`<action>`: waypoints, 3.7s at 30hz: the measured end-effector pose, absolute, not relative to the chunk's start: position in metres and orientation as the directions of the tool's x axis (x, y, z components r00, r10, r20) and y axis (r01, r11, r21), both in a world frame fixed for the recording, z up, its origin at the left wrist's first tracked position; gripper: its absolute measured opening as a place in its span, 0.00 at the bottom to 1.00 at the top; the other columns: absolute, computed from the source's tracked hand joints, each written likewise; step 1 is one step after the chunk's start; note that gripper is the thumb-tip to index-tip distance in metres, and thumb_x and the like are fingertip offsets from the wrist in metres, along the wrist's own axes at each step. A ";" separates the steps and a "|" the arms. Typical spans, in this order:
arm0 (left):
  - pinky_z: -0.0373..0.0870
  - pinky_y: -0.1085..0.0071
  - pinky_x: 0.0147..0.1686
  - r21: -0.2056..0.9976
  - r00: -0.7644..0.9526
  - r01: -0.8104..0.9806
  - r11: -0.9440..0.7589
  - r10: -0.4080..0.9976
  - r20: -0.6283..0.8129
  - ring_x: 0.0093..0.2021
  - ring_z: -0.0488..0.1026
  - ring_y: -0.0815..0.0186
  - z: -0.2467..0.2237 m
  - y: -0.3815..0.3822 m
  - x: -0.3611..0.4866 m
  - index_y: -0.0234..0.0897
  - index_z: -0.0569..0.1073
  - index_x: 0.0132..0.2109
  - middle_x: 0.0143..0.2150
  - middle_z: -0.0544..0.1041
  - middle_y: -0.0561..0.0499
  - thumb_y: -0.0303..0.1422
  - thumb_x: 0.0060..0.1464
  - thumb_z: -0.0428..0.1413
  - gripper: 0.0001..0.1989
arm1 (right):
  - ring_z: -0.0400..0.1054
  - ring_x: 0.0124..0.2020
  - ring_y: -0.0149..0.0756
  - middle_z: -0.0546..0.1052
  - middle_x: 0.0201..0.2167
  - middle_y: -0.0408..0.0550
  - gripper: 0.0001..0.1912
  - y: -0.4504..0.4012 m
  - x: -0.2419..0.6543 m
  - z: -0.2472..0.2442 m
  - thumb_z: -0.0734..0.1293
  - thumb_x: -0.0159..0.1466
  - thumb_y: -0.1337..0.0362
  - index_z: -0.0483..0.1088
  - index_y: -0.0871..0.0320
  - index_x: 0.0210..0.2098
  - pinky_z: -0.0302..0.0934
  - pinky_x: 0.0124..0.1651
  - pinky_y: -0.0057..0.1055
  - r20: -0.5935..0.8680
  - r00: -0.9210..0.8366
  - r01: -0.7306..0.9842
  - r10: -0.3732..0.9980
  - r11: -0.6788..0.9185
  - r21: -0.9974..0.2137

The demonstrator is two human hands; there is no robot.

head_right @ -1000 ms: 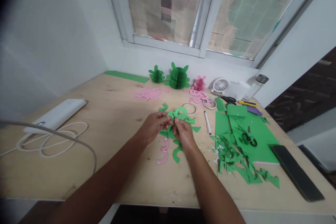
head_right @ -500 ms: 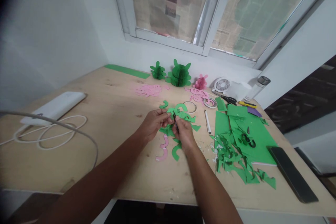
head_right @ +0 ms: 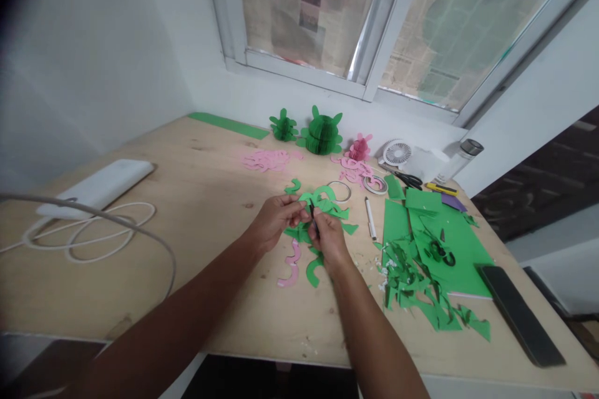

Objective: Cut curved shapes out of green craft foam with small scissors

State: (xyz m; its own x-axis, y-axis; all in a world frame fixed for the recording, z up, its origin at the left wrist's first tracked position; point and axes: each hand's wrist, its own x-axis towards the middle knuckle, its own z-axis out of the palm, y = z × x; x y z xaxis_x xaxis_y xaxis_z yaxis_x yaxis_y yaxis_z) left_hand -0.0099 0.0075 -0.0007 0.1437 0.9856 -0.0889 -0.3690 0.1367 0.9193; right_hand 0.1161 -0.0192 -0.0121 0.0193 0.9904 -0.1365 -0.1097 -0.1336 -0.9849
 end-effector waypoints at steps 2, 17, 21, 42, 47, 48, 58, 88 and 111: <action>0.55 0.76 0.18 0.920 0.146 -0.367 0.137 0.985 -0.088 0.17 0.62 0.74 -0.001 0.007 -0.010 0.34 0.72 0.24 0.19 0.74 0.51 0.32 0.39 0.60 0.07 | 0.43 0.10 0.21 0.59 0.10 0.36 0.25 -0.020 0.116 -0.011 0.66 0.54 0.41 0.63 0.58 0.20 0.31 0.14 0.24 -0.141 0.021 -0.109 0.990 -0.138 -0.984; 0.56 0.76 0.17 0.928 0.151 -0.349 0.130 0.985 -0.081 0.16 0.61 0.74 -0.001 0.008 -0.011 0.34 0.72 0.24 0.19 0.74 0.51 0.33 0.40 0.60 0.07 | 0.42 0.10 0.21 0.58 0.10 0.34 0.24 -0.020 0.115 -0.012 0.65 0.54 0.41 0.65 0.58 0.24 0.31 0.15 0.25 -0.143 0.006 -0.107 0.990 -0.142 -0.984; 0.56 0.76 0.17 0.929 0.148 -0.346 0.127 0.986 -0.079 0.16 0.61 0.74 0.000 0.008 -0.012 0.34 0.72 0.23 0.19 0.74 0.50 0.34 0.39 0.60 0.08 | 0.42 0.10 0.22 0.58 0.10 0.34 0.24 -0.021 0.114 -0.012 0.65 0.54 0.41 0.65 0.58 0.25 0.31 0.14 0.25 -0.141 0.008 -0.103 0.990 -0.139 -0.985; 0.55 0.76 0.17 0.931 0.174 -0.340 0.135 0.982 -0.079 0.15 0.61 0.75 0.001 0.007 -0.014 0.34 0.71 0.23 0.19 0.74 0.51 0.32 0.40 0.60 0.06 | 0.41 0.10 0.21 0.56 0.09 0.33 0.24 -0.021 0.113 -0.011 0.65 0.54 0.42 0.61 0.57 0.20 0.32 0.13 0.24 -0.145 0.018 -0.084 0.989 -0.143 -0.986; 0.54 0.76 0.17 0.930 0.171 -0.342 0.135 0.982 -0.080 0.15 0.60 0.75 0.001 0.007 -0.013 0.34 0.71 0.24 0.19 0.74 0.51 0.31 0.41 0.59 0.06 | 0.41 0.10 0.21 0.57 0.09 0.33 0.25 -0.020 0.114 -0.012 0.66 0.53 0.41 0.61 0.57 0.21 0.32 0.13 0.24 -0.154 0.029 -0.094 0.988 -0.151 -0.984; 0.54 0.76 0.17 0.929 0.171 -0.344 0.136 0.982 -0.081 0.15 0.60 0.75 0.001 0.007 -0.013 0.34 0.71 0.24 0.19 0.74 0.51 0.31 0.41 0.59 0.06 | 0.41 0.10 0.21 0.57 0.09 0.33 0.25 -0.020 0.114 -0.012 0.66 0.53 0.41 0.62 0.57 0.21 0.32 0.13 0.23 -0.155 0.030 -0.101 0.987 -0.151 -0.983; 0.55 0.75 0.17 0.927 0.165 -0.352 0.129 0.983 -0.074 0.15 0.61 0.75 -0.001 0.008 -0.014 0.34 0.71 0.24 0.18 0.73 0.51 0.32 0.41 0.61 0.07 | 0.41 0.09 0.21 0.57 0.09 0.32 0.23 -0.021 0.113 -0.009 0.67 0.52 0.42 0.66 0.59 0.25 0.32 0.13 0.23 -0.164 0.018 -0.107 0.986 -0.161 -0.981; 0.56 0.76 0.18 0.966 0.081 -0.249 0.068 0.996 -0.049 0.15 0.61 0.75 0.002 0.009 -0.015 0.35 0.69 0.21 0.17 0.72 0.53 0.30 0.39 0.58 0.06 | 0.41 0.10 0.21 0.56 0.09 0.32 0.24 -0.025 0.110 -0.003 0.66 0.53 0.42 0.65 0.59 0.23 0.33 0.14 0.23 -0.143 -0.002 -0.055 0.990 -0.143 -0.988; 0.56 0.76 0.18 0.933 0.136 -0.334 0.136 0.986 -0.095 0.16 0.62 0.74 0.000 0.007 -0.010 0.34 0.69 0.22 0.17 0.71 0.53 0.32 0.36 0.61 0.08 | 0.40 0.09 0.21 0.56 0.08 0.32 0.25 -0.024 0.109 -0.007 0.67 0.51 0.41 0.65 0.58 0.23 0.31 0.13 0.24 -0.150 0.054 -0.136 0.987 -0.141 -0.981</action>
State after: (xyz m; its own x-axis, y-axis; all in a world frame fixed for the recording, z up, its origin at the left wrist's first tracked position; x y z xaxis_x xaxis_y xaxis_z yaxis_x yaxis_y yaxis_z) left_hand -0.0097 0.0067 -0.0005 0.1365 0.9861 -0.0952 -0.3337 0.1362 0.9328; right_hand 0.1094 -0.0238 -0.0069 0.0538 0.9873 -0.1498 -0.1356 -0.1414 -0.9806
